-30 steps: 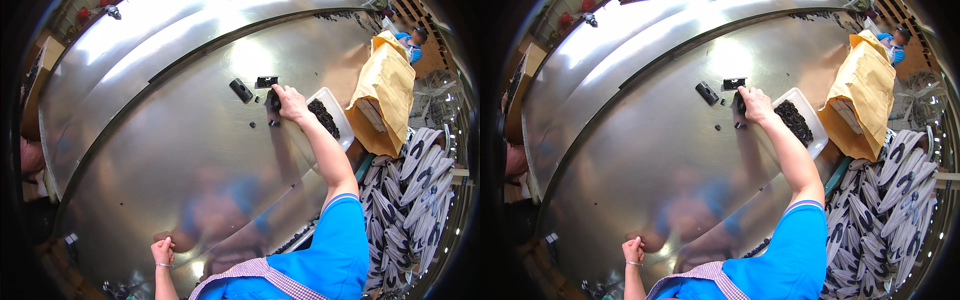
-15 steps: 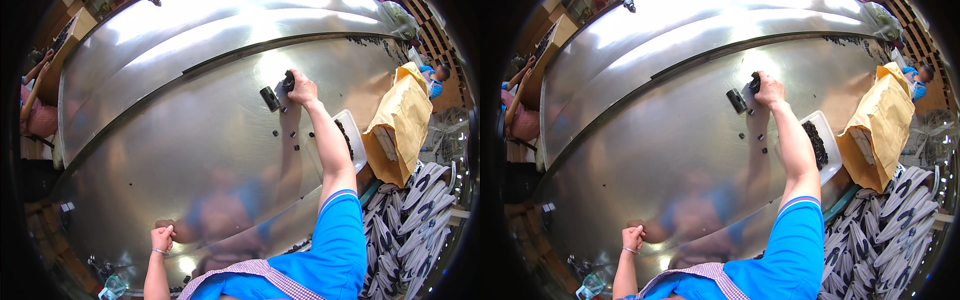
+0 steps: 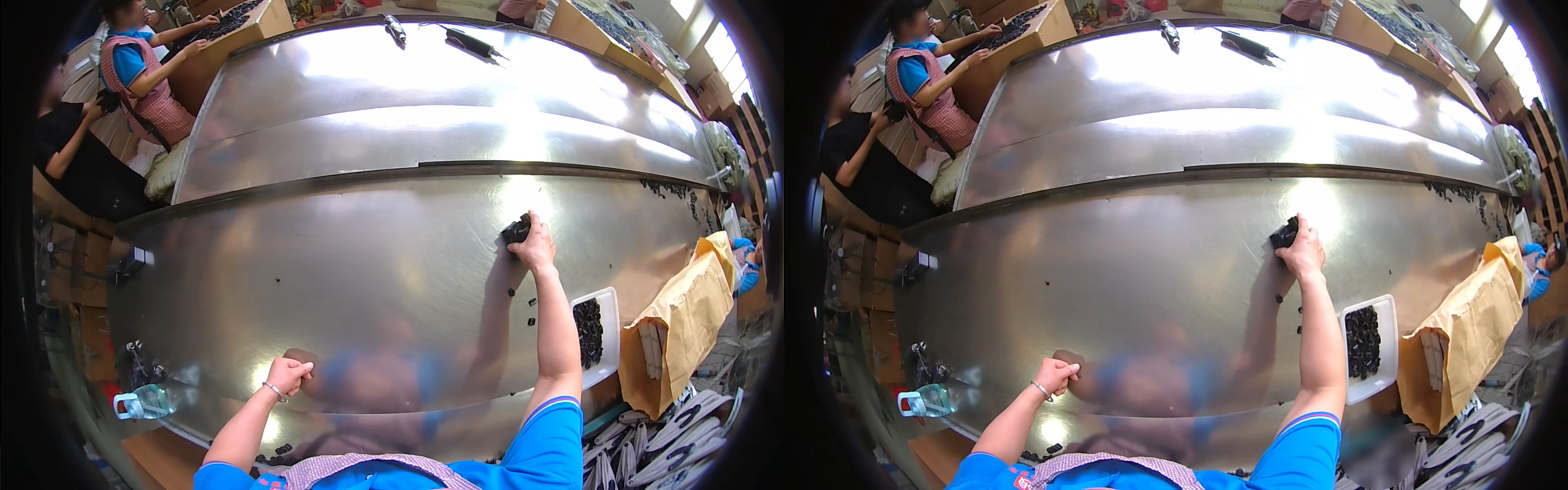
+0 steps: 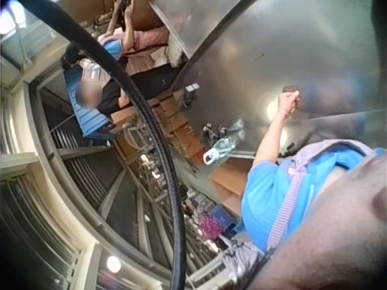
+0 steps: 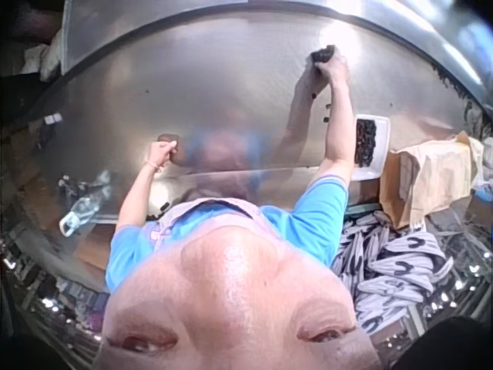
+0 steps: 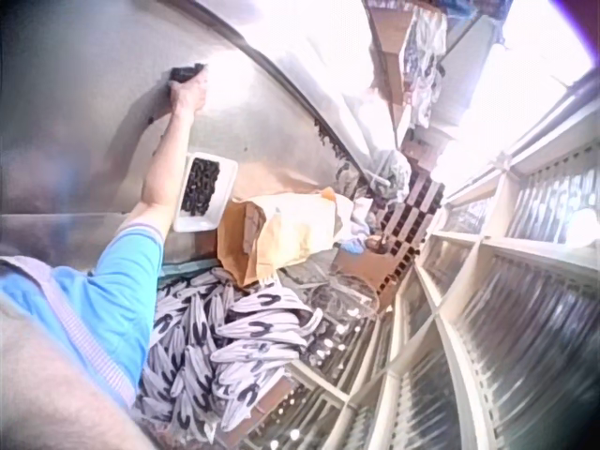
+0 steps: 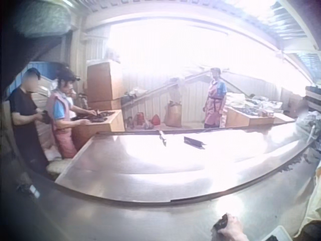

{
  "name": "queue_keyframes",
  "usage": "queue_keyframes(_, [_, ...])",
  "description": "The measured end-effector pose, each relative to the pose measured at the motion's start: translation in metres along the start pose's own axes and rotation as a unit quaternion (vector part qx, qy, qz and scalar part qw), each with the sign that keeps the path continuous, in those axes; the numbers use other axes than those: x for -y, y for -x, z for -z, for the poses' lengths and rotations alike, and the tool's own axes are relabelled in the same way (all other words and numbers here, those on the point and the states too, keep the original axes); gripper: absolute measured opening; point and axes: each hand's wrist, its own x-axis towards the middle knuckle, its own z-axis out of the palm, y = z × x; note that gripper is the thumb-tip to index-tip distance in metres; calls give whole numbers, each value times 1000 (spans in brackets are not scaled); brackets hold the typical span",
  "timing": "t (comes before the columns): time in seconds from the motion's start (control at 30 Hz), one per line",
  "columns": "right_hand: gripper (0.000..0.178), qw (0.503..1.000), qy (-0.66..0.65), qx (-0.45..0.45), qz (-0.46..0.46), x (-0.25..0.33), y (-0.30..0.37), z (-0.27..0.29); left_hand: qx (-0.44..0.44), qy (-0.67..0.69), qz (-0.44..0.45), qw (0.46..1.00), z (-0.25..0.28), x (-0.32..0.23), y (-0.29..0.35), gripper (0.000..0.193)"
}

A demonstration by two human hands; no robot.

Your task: The person moves a cardboard box, then works at a metal table sorting small black plastic parts. They pick up and inspect two cylindrical black components, walk around the room, and return to the table to continue sorting the small parts into a white tray.

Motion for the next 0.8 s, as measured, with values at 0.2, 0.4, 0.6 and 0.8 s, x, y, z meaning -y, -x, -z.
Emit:
queue_keyframes(0.2, [86, 994, -106, -37, -2, -48, -27, 6, -2, -10, -28, 1000, -6, 17, -4, 38])
queue_keyframes(0.4, [77, 996, -69, -35, -39, -46, -9, 6, 9, -35, -33, 999, -10, 18, -3, 38])
queue_keyframes(0.6, [73, 997, 73, -5, -30, 5, -10, -2, 11, -17, -3, 1000, 0, 10, -1, 36])
queue_keyframes(0.8, [61, 997, 81, 3, -6, 7, -18, -3, 11, -13, -1, 1000, -2, 8, 2, 33])
